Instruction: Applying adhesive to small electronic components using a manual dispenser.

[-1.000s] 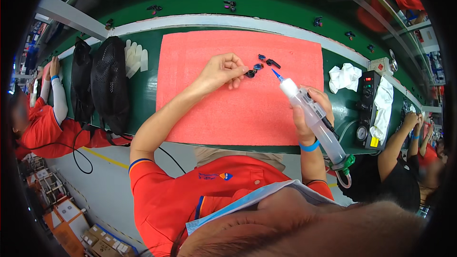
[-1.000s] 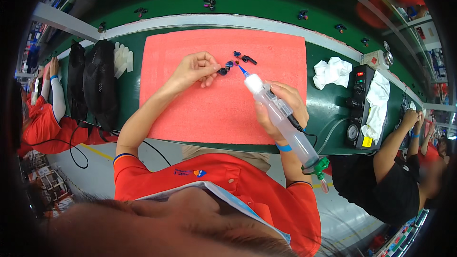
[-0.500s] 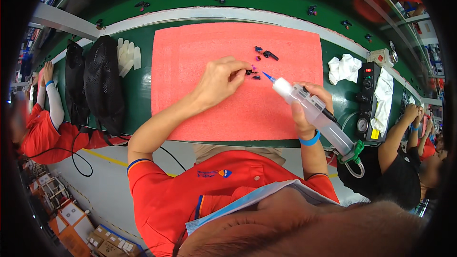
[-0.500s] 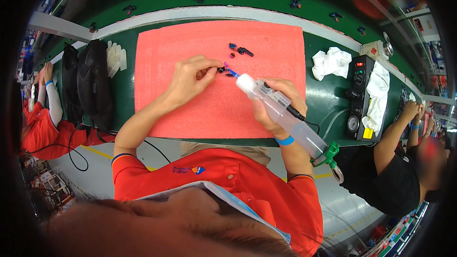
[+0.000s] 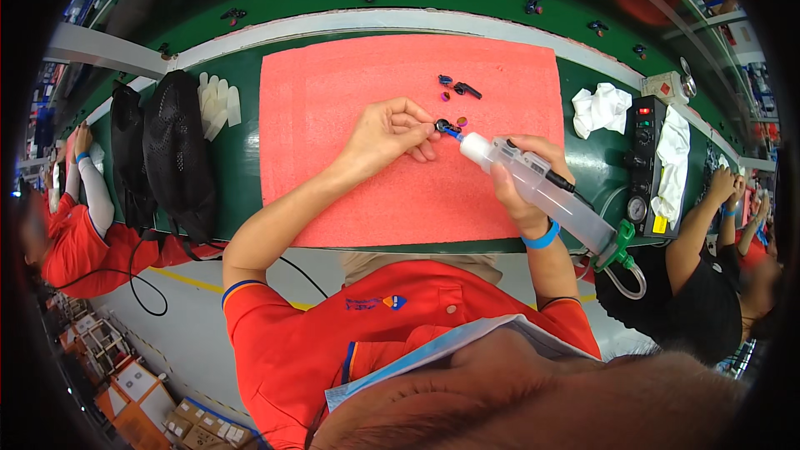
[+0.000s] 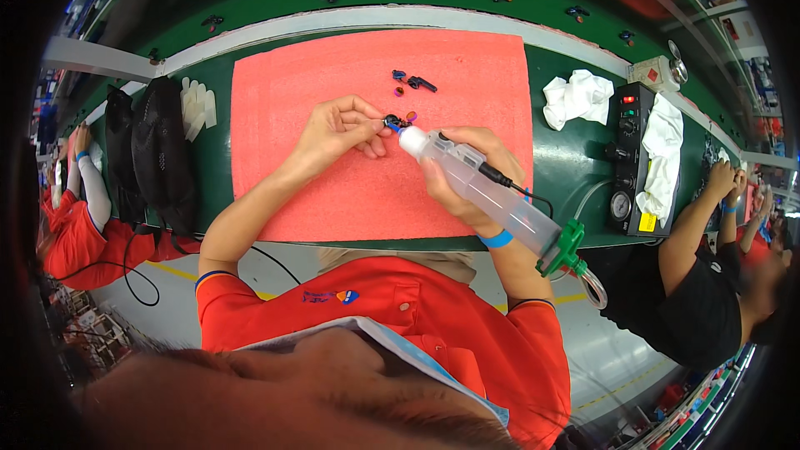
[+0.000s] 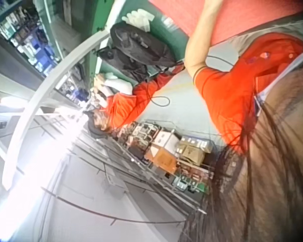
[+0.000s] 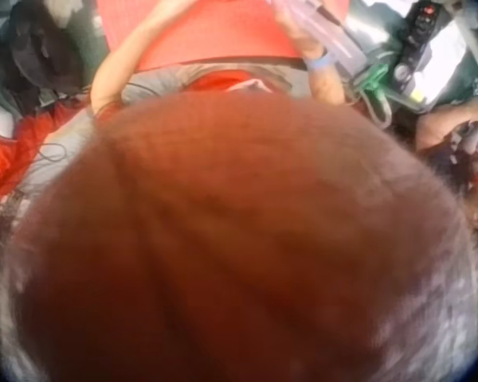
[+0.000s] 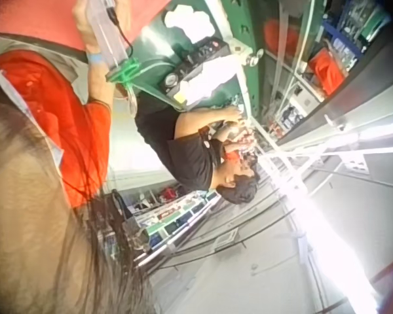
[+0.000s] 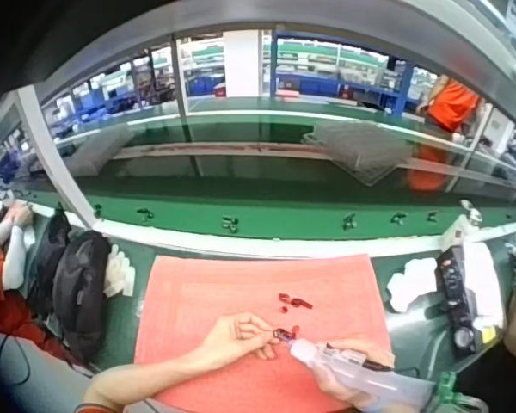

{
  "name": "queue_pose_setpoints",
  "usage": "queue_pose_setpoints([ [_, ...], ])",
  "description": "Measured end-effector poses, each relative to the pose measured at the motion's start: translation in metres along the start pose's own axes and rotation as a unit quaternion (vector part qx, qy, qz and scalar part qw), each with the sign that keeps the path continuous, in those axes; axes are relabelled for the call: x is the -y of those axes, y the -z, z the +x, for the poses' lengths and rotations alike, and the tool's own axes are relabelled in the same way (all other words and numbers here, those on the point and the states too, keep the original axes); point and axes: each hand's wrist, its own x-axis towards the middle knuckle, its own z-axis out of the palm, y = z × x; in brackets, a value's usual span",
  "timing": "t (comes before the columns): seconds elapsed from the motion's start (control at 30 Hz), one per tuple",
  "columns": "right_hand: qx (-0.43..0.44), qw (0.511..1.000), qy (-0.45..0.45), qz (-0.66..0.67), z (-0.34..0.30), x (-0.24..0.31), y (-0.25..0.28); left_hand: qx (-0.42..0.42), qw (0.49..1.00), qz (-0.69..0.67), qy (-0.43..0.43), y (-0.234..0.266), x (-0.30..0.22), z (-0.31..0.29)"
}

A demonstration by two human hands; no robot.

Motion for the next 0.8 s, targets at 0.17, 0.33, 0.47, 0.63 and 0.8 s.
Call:
queue_pose_setpoints([
  [0.17,-0.017,1.0,-0.008,-0.012,0.0014,-0.0011,-0.0049,-0.004,1.0,0.003,-0.014,-0.0023,-0.0003,-0.0011],
  [0.33,-0.001,0.999,-0.002,-0.038,0.0027,0.0001,-0.0045,-0.001,1.0,0.006,-0.018,-0.0026,0.0012,-0.0019],
  [0.47,-0.008,0.999,0.005,-0.039,0.003,-0.0015,-0.0067,0.0,1.0,0.009,-0.018,-0.0037,0.0013,-0.0017],
  [0.63,0.004,0.999,0.0,-0.037,0.0049,-0.0002,-0.0075,0.0,1.0,0.013,-0.021,-0.0027,0.002,-0.0016],
  [0.8,0.002,0.999,0.003,-0.049,0.0055,0.0004,-0.0071,0.001,1.0,0.017,-0.021,-0.0036,0.0011,-0.0017],
])
